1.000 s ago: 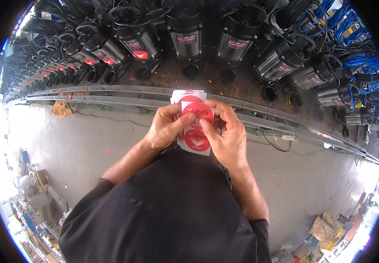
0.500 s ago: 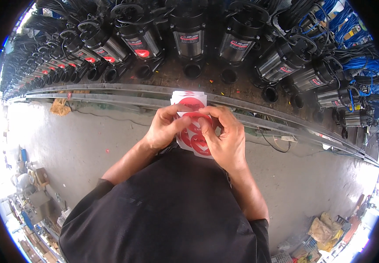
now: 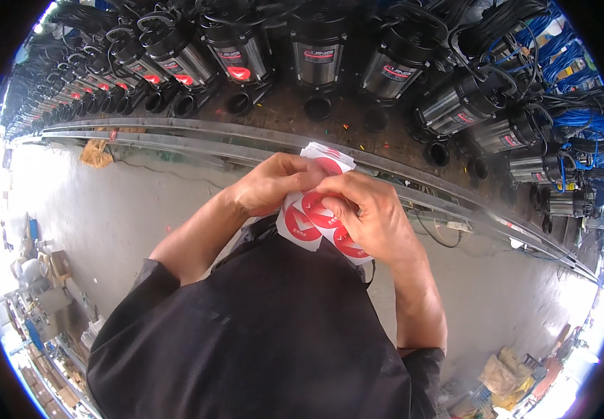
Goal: The person peels circular stickers from a sheet by hand and applies them to the circular centers of black metal pump housings lined up on a rack.
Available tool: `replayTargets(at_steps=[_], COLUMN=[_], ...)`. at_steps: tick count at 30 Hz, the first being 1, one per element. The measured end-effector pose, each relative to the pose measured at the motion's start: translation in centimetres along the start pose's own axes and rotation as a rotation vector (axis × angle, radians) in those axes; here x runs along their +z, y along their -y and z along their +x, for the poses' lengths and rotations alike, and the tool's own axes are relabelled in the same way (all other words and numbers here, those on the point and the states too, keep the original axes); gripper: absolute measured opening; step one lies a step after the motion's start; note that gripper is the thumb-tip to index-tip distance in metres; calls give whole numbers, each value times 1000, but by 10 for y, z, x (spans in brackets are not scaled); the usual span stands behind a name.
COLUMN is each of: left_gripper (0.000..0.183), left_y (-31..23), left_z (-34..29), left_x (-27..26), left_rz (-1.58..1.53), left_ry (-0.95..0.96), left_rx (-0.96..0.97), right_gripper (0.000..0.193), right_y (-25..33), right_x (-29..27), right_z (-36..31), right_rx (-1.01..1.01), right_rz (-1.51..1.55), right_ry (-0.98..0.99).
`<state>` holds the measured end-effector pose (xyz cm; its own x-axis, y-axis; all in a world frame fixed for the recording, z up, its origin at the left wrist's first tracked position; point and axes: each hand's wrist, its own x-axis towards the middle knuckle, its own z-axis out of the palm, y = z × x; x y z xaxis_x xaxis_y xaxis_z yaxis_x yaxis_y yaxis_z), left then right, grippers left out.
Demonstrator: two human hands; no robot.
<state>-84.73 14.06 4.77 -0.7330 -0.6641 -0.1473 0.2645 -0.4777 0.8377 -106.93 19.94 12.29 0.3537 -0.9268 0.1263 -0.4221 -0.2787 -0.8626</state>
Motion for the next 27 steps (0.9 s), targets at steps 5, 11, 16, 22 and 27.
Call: replayTargets(at_steps=[5, 11, 16, 22, 27], left_gripper=[23, 22, 21, 20, 20], left_y=[-2, -8, -4, 5, 5], left_z=[-3, -6, -7, -5, -5], left_x=[-5, -2, 1, 1, 7], left_rz=[29, 110, 90, 17, -7], left_ry=[44, 48, 33, -5, -50], left_rx=[-21, -19, 6, -18, 7], right_gripper=[21, 20, 20, 19, 22], right_y=[3, -1, -6, -9, -5], right_x=[0, 4, 5, 4, 9], right_z=[2, 2, 0, -3, -2], right_rx=[25, -68, -125, -180, -116], right_rz=[-23, -71, -124, -145, -105], right_ry=[53, 46, 44, 34, -32])
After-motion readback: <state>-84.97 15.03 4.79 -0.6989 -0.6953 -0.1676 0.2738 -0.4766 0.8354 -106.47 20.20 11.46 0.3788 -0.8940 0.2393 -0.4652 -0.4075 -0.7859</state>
